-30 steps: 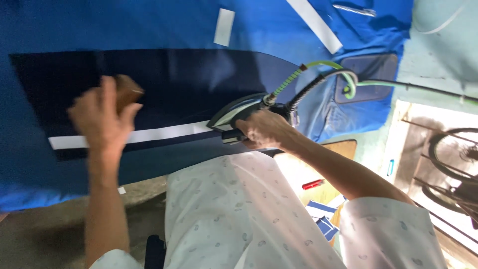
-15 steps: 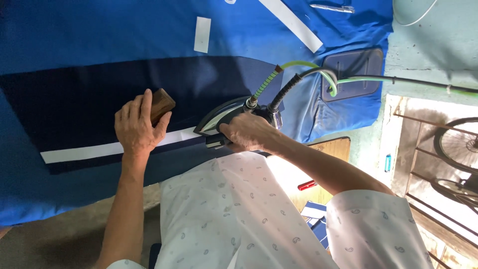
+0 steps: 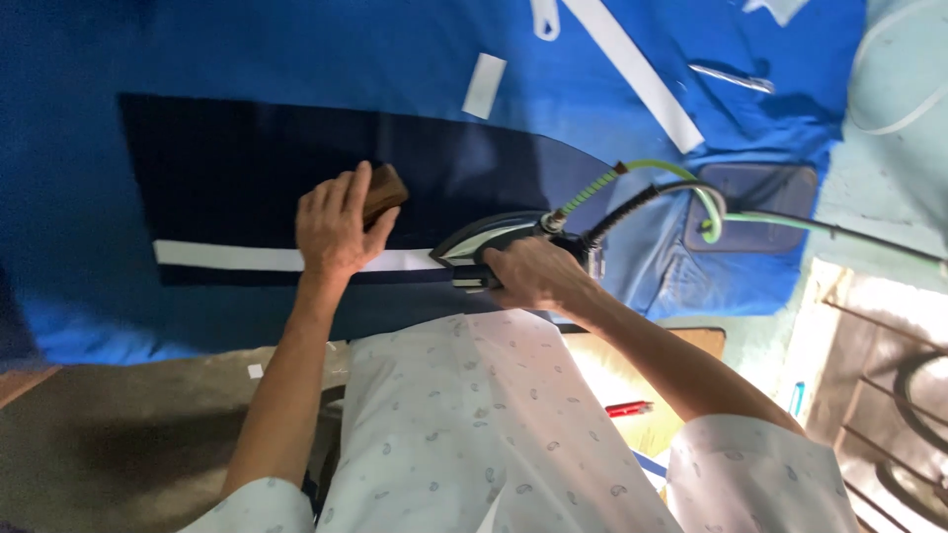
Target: The person irons a dark blue fabric piece on a blue-covered workbench. They place white strips onto the fabric and use a steam iron to press them flat, occasionally using a wooden block to hold the material in place.
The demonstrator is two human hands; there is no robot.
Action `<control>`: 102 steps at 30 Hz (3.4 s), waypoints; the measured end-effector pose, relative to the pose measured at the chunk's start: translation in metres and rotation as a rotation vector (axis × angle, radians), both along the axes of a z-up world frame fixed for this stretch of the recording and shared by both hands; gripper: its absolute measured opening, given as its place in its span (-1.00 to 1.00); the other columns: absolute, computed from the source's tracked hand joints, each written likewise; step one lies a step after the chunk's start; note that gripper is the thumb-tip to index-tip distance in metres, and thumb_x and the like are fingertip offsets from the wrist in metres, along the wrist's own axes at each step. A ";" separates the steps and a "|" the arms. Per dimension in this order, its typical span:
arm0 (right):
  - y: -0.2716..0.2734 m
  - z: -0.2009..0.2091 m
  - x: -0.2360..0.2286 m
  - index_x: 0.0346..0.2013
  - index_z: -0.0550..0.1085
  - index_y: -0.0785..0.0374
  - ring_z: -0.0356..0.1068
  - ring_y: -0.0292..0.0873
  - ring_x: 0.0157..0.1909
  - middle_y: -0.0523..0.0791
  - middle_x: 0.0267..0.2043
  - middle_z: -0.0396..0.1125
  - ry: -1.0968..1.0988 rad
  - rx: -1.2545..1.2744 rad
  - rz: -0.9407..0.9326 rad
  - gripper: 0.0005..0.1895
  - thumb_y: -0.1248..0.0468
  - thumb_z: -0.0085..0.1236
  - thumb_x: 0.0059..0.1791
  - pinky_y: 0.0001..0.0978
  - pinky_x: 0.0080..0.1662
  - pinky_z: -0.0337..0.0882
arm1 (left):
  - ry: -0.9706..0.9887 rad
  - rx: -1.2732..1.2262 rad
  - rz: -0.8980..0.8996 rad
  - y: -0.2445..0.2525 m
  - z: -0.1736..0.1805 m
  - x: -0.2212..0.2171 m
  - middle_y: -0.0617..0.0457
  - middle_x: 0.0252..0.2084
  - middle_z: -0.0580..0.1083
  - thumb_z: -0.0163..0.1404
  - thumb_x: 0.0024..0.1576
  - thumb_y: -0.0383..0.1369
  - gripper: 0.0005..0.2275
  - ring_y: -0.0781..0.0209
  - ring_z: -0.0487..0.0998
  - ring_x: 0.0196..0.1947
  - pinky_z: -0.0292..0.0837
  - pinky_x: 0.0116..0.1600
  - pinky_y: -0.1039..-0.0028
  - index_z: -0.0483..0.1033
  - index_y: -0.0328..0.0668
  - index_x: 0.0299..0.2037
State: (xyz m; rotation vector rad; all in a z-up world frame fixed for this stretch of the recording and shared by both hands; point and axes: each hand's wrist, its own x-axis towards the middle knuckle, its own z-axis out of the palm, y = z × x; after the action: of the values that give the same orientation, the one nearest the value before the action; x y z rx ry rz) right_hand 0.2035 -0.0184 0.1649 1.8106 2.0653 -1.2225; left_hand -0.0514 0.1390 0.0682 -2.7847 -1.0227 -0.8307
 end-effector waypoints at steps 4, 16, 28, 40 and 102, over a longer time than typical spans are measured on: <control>0.001 0.000 -0.001 -0.43 0.41 0.14 0.51 0.18 -0.48 0.04 -0.65 0.39 -0.006 -0.023 -0.018 -0.74 0.03 0.16 -0.15 0.03 -0.32 0.53 | 0.000 0.006 0.010 -0.002 -0.006 -0.001 0.04 -0.09 0.54 -0.02 0.17 0.14 -0.44 0.13 0.58 -0.14 0.48 -0.12 0.36 0.51 -0.03 0.24; 0.001 0.004 -0.003 -0.44 0.43 0.18 0.52 0.20 -0.42 0.07 -0.60 0.42 -0.024 -0.049 -0.041 -0.69 -0.01 0.14 -0.14 0.06 -0.26 0.54 | 0.008 0.016 0.004 -0.002 -0.006 0.000 0.05 -0.10 0.53 -0.02 0.17 0.14 -0.44 0.14 0.57 -0.15 0.49 -0.11 0.36 0.52 -0.03 0.23; 0.000 0.012 0.001 -0.38 0.46 0.17 0.55 0.22 -0.34 0.08 -0.53 0.46 -0.028 -0.045 -0.049 -0.68 0.00 0.21 -0.16 0.06 -0.21 0.54 | 0.043 0.026 0.003 -0.004 0.003 0.005 0.08 -0.12 0.55 -0.07 0.21 0.16 -0.46 0.19 0.58 -0.15 0.49 -0.15 0.40 0.56 -0.02 0.21; 0.004 0.015 -0.001 -0.51 0.39 0.15 0.52 0.07 -0.52 -0.04 -0.68 0.38 0.000 -0.038 -0.043 -0.76 0.10 0.23 -0.15 -0.14 -0.31 0.55 | 0.051 0.031 0.002 -0.003 -0.001 0.004 0.05 -0.12 0.55 -0.02 0.17 0.15 -0.45 0.14 0.60 -0.15 0.50 -0.14 0.37 0.57 -0.04 0.20; 0.006 0.020 0.001 -0.49 0.45 0.15 0.51 0.03 -0.46 -0.06 -0.61 0.42 0.026 -0.092 -0.083 -0.78 0.12 0.26 -0.14 -0.18 -0.27 0.51 | 0.068 0.020 -0.035 0.001 0.003 0.007 0.01 0.00 0.52 -0.02 0.16 0.14 -0.39 0.11 0.57 -0.08 0.48 -0.10 0.35 0.47 -0.05 0.32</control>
State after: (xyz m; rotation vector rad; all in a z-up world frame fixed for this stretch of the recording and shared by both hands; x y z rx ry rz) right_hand 0.2042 -0.0123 0.1849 1.8655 1.9300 -1.3460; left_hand -0.0446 0.1397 0.0714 -2.8005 -0.9527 -0.7404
